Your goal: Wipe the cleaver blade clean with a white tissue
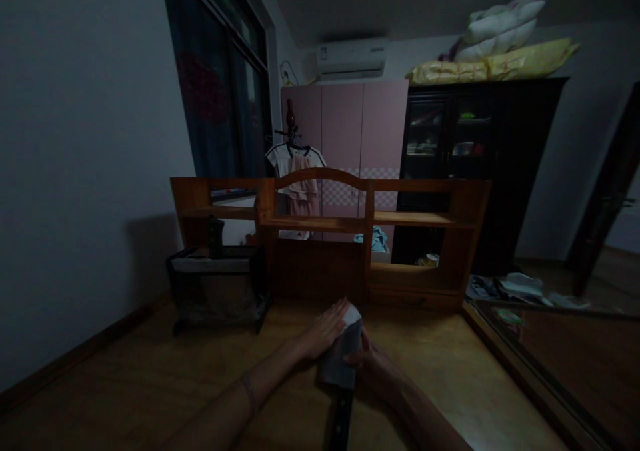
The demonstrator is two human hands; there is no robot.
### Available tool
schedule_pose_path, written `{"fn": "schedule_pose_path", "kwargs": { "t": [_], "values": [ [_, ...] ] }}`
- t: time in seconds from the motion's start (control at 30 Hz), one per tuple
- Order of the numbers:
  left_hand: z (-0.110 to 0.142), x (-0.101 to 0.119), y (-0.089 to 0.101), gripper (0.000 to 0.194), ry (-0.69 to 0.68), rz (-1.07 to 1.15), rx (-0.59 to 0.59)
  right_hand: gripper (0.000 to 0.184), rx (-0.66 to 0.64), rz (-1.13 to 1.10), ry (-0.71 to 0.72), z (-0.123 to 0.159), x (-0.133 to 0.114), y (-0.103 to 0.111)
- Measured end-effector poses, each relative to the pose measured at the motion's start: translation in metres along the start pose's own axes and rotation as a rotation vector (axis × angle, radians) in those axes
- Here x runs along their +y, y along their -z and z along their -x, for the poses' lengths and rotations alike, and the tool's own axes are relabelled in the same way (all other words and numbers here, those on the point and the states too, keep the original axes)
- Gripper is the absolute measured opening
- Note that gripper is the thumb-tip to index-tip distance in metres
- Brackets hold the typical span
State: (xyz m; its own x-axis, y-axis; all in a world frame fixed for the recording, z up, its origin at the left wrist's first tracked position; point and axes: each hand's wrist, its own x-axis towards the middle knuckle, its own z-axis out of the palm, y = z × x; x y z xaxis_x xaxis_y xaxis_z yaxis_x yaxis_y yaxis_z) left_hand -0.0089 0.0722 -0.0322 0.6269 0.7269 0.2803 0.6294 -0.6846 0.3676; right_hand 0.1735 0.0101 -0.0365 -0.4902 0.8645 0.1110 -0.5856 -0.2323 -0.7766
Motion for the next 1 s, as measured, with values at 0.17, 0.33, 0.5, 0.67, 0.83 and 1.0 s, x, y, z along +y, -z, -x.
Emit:
{"fn": "schedule_pose_path", "kwargs": {
  "t": [0.17, 0.33, 0.5, 0.67, 0.83, 1.0],
  "values": [
    [-0.006, -0.007, -0.004, 0.057, 0.052, -0.036, 0.009, 0.075, 0.026, 0.026, -0.003, 0.003, -0.003, -0.005],
    [-0.023, 0.004, -0.002, 0.056, 0.047, -0.102, 0.003, 0.074, 0.039, 0.018, 0.002, 0.004, -0.008, -0.01],
    [-0.043, 0.034, -0.005, 0.056, -0.089, -0.232, 0.015, 0.08, 0.078, -0.04, 0.0, -0.001, -0.003, -0.004],
    [-0.056, 0.054, -0.011, 0.055, -0.179, -0.32, 0.004, 0.073, 0.1, -0.04, 0.029, -0.004, 0.002, 0.0],
    [-0.059, 0.051, -0.01, 0.057, -0.125, -0.273, -0.017, 0.072, 0.112, -0.037, 0.033, -0.004, 0.001, -0.001],
    [-0.061, 0.041, -0.006, 0.061, -0.036, -0.233, 0.01, 0.081, 0.072, -0.05, 0.023, -0.002, -0.003, -0.004]
  ]
}}
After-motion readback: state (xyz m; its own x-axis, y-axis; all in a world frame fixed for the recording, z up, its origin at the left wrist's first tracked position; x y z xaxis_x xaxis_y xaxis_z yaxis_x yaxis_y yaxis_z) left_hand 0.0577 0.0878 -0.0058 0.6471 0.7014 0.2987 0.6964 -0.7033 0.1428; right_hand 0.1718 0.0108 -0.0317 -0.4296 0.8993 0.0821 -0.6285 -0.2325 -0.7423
